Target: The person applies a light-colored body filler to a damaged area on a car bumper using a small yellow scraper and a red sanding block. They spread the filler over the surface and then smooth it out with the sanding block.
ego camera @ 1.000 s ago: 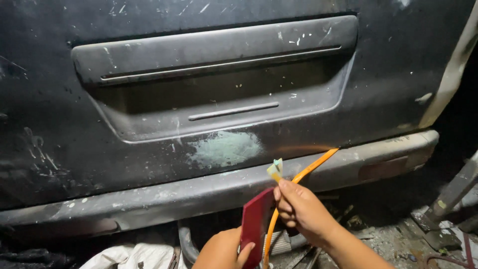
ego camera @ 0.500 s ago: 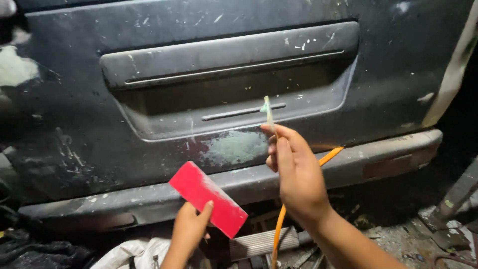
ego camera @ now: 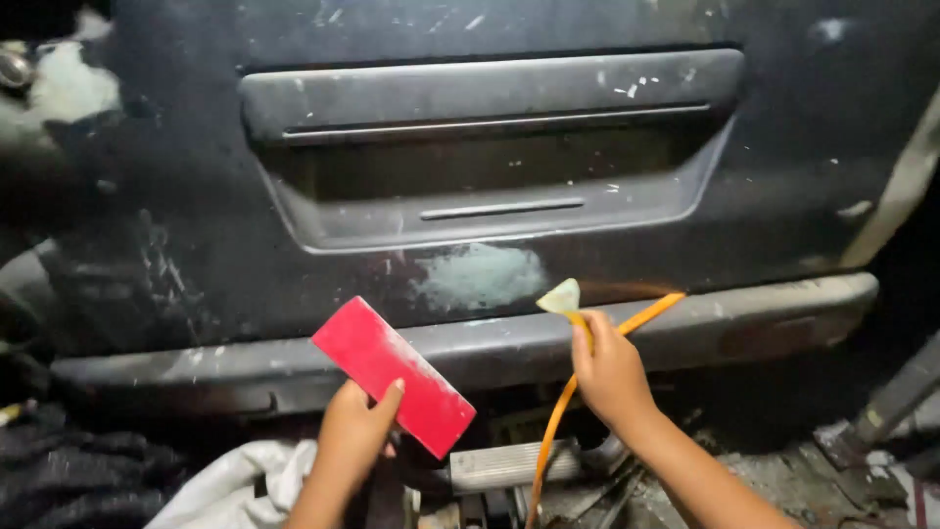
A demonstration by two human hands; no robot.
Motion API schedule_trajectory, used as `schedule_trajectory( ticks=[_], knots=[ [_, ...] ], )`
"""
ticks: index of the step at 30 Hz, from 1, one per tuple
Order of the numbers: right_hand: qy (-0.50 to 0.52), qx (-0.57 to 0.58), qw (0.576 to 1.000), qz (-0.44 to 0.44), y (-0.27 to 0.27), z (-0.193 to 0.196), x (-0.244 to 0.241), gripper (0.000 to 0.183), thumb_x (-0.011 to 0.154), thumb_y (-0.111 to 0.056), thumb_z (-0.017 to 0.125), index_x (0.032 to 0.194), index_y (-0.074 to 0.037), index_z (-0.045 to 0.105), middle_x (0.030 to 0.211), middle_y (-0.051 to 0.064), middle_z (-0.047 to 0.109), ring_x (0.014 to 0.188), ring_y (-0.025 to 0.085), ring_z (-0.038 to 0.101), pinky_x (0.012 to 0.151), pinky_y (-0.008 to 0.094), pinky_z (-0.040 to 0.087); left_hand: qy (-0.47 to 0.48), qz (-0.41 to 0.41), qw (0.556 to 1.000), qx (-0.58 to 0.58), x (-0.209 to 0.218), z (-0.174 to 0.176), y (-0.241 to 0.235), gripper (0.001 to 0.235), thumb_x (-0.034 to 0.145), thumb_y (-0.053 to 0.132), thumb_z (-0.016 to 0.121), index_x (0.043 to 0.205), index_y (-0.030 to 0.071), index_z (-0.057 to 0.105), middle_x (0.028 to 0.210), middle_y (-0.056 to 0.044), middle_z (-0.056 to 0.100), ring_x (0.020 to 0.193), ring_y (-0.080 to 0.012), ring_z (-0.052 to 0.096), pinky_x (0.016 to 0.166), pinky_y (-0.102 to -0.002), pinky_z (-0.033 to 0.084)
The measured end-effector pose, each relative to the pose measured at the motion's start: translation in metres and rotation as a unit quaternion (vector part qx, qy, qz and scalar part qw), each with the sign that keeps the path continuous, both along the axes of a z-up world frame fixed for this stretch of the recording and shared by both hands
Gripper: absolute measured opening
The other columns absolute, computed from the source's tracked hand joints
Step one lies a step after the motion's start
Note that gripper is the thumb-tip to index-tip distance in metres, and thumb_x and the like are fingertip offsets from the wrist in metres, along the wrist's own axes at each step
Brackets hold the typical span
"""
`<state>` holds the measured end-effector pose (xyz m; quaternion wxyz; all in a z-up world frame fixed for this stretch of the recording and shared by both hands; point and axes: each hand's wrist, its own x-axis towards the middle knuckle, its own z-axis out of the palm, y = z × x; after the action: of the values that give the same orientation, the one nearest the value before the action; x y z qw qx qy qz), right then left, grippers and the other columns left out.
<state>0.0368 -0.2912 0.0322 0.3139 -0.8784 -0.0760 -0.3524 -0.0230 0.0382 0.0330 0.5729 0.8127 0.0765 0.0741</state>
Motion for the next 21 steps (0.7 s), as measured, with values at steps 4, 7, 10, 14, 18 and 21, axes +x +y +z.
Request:
schedule_trajectory(
  ticks=[4, 7, 10, 14, 18, 21],
  knots=[
    [0.089, -0.044, 0.99, 0.098, 0.016, 0.049, -0.006, 0.024, 0.099, -0.031, 0.05, 0.111, -0.016, 0.064, 0.09, 0.01, 0.074, 0.084, 0.032, 0.069, 0.074, 0.044, 0.048, -0.019, -0.046, 0.999, -0.013, 0.023, 0.006, -0.04, 0.024, 0.091, 0.029, 0.067, 0.093, 0.006, 0.071, 0.068, -0.011, 0.074, 0.041, -0.0206, 0.066, 0.031, -0.031, 0.052],
    [0.143, -0.108, 0.96, 0.214, 0.032, 0.068, -0.041, 0.02, 0.098, -0.03, 0.052, 0.101, -0.016, 0.065, 0.081, 0.003, 0.072, 0.072, 0.022, 0.069, 0.068, 0.036, 0.048, 0.03, -0.155, 0.983, -0.091, 0.006, 0.016, -0.067, 0.03, 0.09, 0.032, 0.069, 0.104, 0.006, 0.074, 0.073, -0.01, 0.075, 0.049, -0.0144, 0.064, 0.034, -0.026, 0.049],
    [0.121, -0.189, 0.935, 0.273, 0.016, 0.066, -0.035, 0.017, 0.098, -0.029, 0.053, 0.098, -0.017, 0.066, 0.085, 0.001, 0.073, 0.075, 0.023, 0.069, 0.066, 0.035, 0.05, 0.039, -0.283, 0.93, -0.233, 0.004, 0.02, -0.074, 0.031, 0.091, 0.03, 0.071, 0.107, 0.003, 0.07, 0.071, -0.009, 0.068, 0.048, -0.0111, 0.054, 0.034, -0.023, 0.038],
    [0.178, -0.145, 0.971, 0.064, -0.017, 0.028, 0.012, 0.025, 0.097, -0.04, 0.05, 0.087, -0.02, 0.061, 0.077, 0.004, 0.071, 0.079, 0.03, 0.069, 0.068, 0.043, 0.046, -0.019, -0.282, 0.925, -0.253, 0.01, 0.027, -0.055, 0.024, 0.096, 0.022, 0.067, 0.092, -0.001, 0.06, 0.064, -0.014, 0.062, 0.043, -0.0153, 0.05, 0.033, -0.026, 0.039],
    [0.256, -0.002, 0.964, 0.071, -0.02, -0.021, 0.03, 0.03, 0.1, -0.039, 0.047, 0.086, -0.019, 0.066, 0.067, 0.002, 0.066, 0.068, 0.02, 0.066, 0.07, 0.036, 0.048, -0.002, -0.29, 0.896, -0.337, 0.019, 0.005, -0.046, 0.032, 0.092, 0.026, 0.072, 0.101, -0.001, 0.059, 0.065, -0.013, 0.06, 0.045, -0.0166, 0.054, 0.031, -0.025, 0.034],
    [0.437, 0.264, 0.817, 0.267, -0.004, 0.006, 0.008, 0.041, 0.108, -0.037, 0.036, 0.085, -0.009, 0.056, 0.054, 0.002, 0.039, 0.04, 0.015, 0.033, 0.036, 0.027, 0.024, 0.029, -0.317, 0.918, -0.236, 0.034, -0.002, -0.049, 0.03, 0.092, 0.025, 0.073, 0.098, -0.002, 0.061, 0.061, -0.016, 0.066, 0.036, -0.0171, 0.052, 0.027, -0.028, 0.039]
  ],
)
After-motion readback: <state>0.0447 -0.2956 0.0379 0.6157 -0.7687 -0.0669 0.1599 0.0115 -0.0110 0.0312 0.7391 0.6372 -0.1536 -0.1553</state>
